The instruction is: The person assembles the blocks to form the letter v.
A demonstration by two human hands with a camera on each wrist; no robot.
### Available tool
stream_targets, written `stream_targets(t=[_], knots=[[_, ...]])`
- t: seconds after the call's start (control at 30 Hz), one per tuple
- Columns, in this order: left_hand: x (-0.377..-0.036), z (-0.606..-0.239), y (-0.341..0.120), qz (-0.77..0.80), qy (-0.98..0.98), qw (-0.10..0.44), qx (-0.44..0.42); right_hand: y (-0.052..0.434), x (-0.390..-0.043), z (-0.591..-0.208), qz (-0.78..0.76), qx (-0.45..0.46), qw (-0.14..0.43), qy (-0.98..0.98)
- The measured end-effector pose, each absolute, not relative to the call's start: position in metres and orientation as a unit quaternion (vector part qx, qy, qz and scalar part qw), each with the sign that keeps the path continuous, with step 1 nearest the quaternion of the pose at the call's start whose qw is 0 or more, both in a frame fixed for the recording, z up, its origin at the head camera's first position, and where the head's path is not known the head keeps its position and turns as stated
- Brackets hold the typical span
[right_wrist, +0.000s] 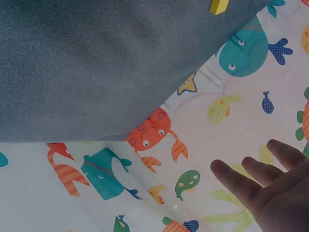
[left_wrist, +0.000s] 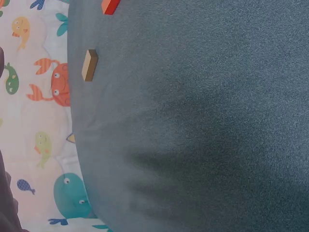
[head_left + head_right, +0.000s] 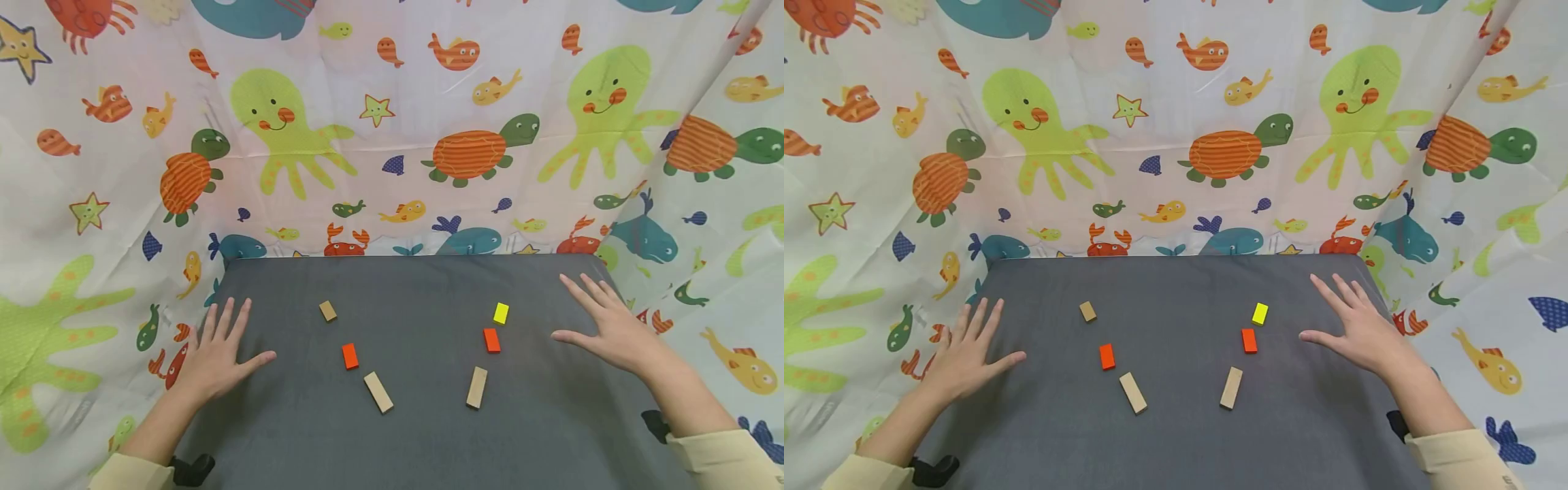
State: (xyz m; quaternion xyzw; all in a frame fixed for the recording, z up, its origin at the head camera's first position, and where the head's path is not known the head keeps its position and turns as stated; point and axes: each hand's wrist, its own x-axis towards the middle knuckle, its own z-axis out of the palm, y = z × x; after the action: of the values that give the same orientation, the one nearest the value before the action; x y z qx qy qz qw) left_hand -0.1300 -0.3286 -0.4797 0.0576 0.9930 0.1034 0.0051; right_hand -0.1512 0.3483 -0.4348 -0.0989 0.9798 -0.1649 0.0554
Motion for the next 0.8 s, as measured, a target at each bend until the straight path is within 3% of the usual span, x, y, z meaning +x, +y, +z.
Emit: stream_targets(t=[0.8], knots=[[-0.139, -0.486, -0.32, 0.16, 0.983, 0.009, 0.091, 0.332, -0.16, -0.438, -0.192, -0.102, 0.055, 0.975]])
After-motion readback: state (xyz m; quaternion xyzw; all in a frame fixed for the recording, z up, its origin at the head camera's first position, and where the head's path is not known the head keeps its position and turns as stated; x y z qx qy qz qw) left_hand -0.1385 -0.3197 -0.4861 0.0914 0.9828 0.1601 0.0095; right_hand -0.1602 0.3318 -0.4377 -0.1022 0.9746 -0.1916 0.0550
